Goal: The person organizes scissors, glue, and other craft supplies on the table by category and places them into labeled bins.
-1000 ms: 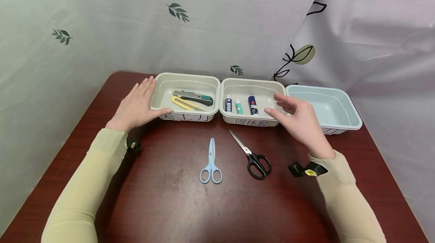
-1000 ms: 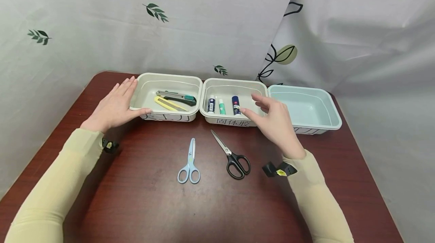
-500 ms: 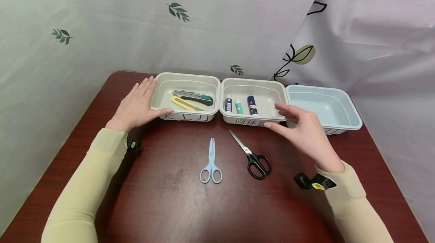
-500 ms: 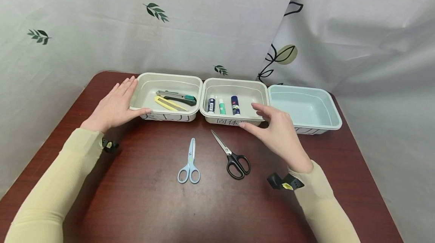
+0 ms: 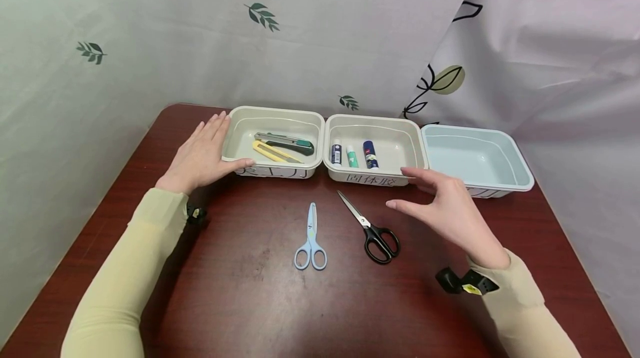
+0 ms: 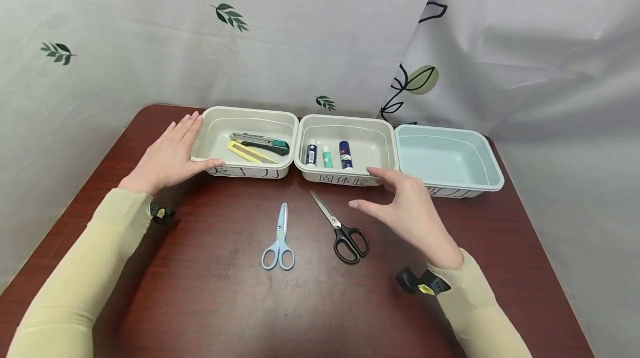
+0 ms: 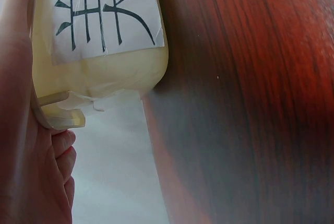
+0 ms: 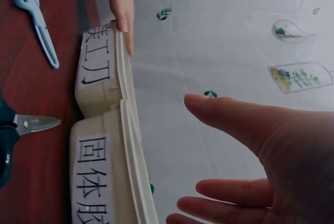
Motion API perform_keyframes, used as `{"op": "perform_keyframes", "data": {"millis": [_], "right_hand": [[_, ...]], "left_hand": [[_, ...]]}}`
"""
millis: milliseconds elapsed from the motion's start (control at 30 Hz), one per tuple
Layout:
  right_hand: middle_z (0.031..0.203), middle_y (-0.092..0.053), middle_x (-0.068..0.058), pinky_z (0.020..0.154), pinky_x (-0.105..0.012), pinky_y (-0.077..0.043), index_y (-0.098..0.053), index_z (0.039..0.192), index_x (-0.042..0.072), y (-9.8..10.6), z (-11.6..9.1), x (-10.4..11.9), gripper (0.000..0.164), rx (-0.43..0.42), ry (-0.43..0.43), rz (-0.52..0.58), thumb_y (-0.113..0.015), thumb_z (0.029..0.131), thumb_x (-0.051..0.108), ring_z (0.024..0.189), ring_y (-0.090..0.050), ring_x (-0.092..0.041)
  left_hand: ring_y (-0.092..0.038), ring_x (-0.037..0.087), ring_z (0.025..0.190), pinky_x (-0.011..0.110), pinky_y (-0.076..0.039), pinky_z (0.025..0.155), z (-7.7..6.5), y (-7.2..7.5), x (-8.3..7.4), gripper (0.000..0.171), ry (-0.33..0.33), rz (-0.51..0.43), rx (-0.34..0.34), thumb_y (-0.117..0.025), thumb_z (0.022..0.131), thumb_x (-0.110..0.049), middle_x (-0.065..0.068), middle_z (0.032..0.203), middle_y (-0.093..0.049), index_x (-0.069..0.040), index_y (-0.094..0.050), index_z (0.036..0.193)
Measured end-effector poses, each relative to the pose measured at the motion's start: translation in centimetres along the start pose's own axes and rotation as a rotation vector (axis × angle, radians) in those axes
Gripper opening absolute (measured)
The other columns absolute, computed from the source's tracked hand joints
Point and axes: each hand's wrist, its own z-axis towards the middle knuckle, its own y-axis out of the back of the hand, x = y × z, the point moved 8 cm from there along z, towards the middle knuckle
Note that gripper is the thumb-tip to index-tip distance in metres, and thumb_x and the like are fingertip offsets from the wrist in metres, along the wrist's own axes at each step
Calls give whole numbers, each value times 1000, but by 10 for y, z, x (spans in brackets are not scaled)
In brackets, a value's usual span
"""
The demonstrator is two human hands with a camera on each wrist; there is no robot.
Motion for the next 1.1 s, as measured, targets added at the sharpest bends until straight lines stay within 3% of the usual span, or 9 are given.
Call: {"op": "perform_keyframes", "data": {"millis": [167, 367, 600, 1100], "right_hand": [[121, -71, 4, 98, -42, -48, -70, 131, 16, -8, -5, -5, 70, 17, 7, -33, -88, 75, 54, 115, -63, -17], [123, -70, -1, 95, -45, -51, -70, 130, 12, -31, -10, -14, 73, 78, 56, -77, -88, 74, 55, 115, -63, -21], [124, -69, -4, 96, -46, -51, -69, 130, 8, -59, -20, -24, 73, 163, 54, -75, -92, 72, 45, 117, -62, -22], [105, -68, 4, 77, -34, -54, -71, 122, 10, -83, -32, -21, 68, 200, 115, -50, -98, 65, 34, 88, -64, -12]], "left_hand": [[-10, 34, 154, 46, -4, 124, 0, 0, 0, 116, 1, 2, 0, -58, 88, -75, 22, 166, -14, 3, -12, 161], [-10, 34, 154, 45, -3, 124, -1, 0, 0, 116, 1, 1, 3, -57, 88, -75, 23, 166, -13, 3, -11, 161], [-10, 34, 154, 44, -2, 124, 0, -1, -1, 116, -5, -3, 4, -57, 89, -75, 23, 167, -13, 3, -11, 161], [-11, 34, 154, 45, -2, 124, -1, 1, -2, 116, -3, -6, 5, -58, 89, -74, 23, 166, -14, 4, -12, 161]]}}
